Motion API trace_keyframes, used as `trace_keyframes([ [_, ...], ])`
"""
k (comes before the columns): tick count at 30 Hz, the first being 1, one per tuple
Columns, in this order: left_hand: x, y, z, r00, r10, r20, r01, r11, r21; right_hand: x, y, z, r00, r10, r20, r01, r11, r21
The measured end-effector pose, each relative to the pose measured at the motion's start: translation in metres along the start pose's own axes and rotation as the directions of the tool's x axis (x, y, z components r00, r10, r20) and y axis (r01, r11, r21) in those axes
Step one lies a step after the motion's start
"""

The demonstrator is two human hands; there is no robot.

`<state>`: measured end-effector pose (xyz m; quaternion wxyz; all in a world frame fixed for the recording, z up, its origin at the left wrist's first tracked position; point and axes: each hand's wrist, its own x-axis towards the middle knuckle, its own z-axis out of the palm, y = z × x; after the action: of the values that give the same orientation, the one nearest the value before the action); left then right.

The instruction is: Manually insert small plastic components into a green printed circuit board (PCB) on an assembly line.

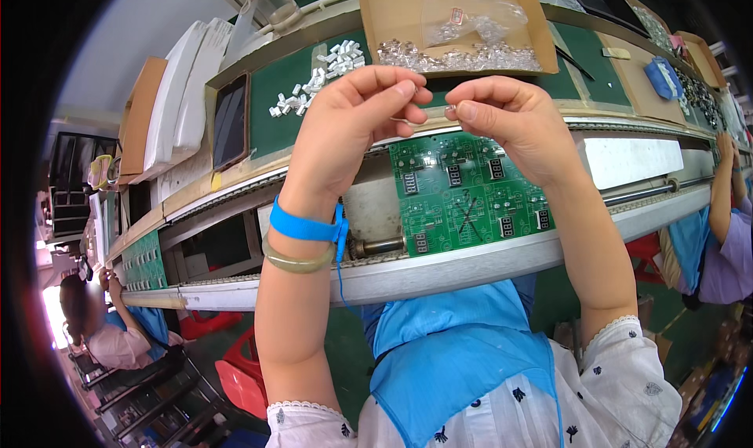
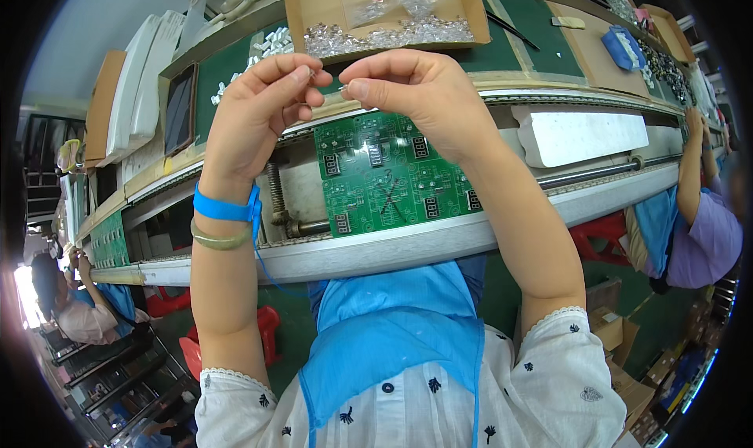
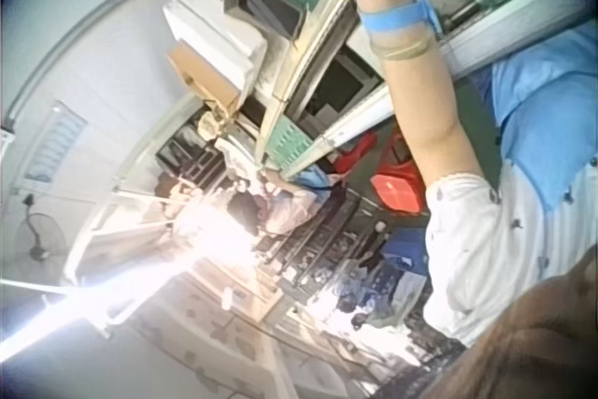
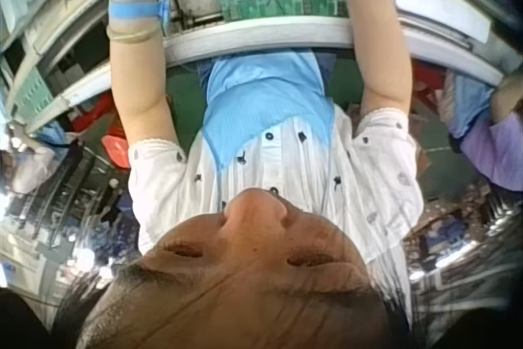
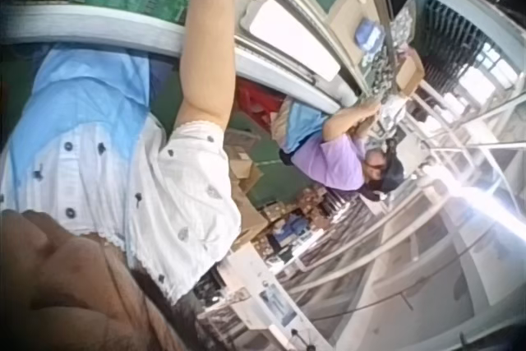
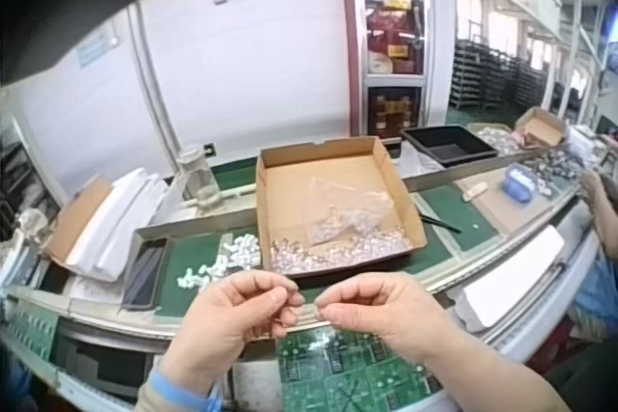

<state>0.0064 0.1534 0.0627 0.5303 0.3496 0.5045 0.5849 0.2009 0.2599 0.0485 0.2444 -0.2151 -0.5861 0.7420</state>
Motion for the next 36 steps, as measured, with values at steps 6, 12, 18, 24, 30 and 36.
trace_keyframes([
  [6,-0.024,-0.006,-0.010,0.999,-0.046,0.009,0.046,0.997,-0.067,-0.007,0.005,0.009,0.999,-0.027,0.022,0.029,0.996,-0.079],
  [12,-0.038,-0.010,-0.014,0.998,-0.070,0.003,0.070,0.995,-0.066,-0.014,0.007,0.017,0.999,0.001,0.035,0.003,0.991,-0.133],
  [18,-0.047,-0.014,-0.018,0.999,-0.050,0.011,0.050,0.999,-0.017,-0.023,0.006,0.025,0.999,0.008,0.048,0.001,0.981,-0.192],
  [24,-0.052,-0.022,-0.026,1.000,-0.020,0.023,0.019,1.000,0.014,-0.033,0.006,0.030,0.992,-0.096,0.077,0.122,0.862,-0.493],
  [30,-0.057,-0.027,-0.029,0.997,-0.077,-0.020,0.077,0.997,0.012,-0.040,0.020,0.032,0.890,-0.301,0.341,0.452,0.502,-0.737],
  [36,-0.060,-0.033,-0.030,0.995,-0.096,-0.041,0.097,0.995,0.014,-0.047,0.029,0.044,0.850,-0.257,0.460,0.511,0.185,-0.840],
])
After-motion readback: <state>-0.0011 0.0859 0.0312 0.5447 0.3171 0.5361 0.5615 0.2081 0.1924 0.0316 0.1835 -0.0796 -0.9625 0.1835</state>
